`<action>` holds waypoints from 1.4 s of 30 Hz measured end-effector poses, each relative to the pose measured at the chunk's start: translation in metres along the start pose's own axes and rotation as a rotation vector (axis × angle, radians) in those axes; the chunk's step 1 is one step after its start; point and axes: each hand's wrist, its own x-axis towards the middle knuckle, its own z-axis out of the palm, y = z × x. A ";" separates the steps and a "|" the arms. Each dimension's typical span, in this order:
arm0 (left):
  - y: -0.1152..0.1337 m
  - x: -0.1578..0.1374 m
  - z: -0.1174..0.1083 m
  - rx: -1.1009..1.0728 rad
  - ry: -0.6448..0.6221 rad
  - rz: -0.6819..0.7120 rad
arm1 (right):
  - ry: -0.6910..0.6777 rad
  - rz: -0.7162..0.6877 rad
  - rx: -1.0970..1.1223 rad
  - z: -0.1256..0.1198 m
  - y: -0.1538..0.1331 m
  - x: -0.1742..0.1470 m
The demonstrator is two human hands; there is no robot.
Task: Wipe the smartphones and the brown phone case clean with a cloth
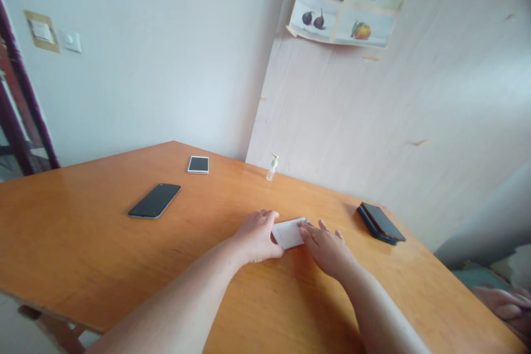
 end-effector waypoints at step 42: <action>0.002 -0.001 -0.001 -0.046 -0.016 -0.044 | 0.035 0.009 -0.010 0.012 -0.003 0.009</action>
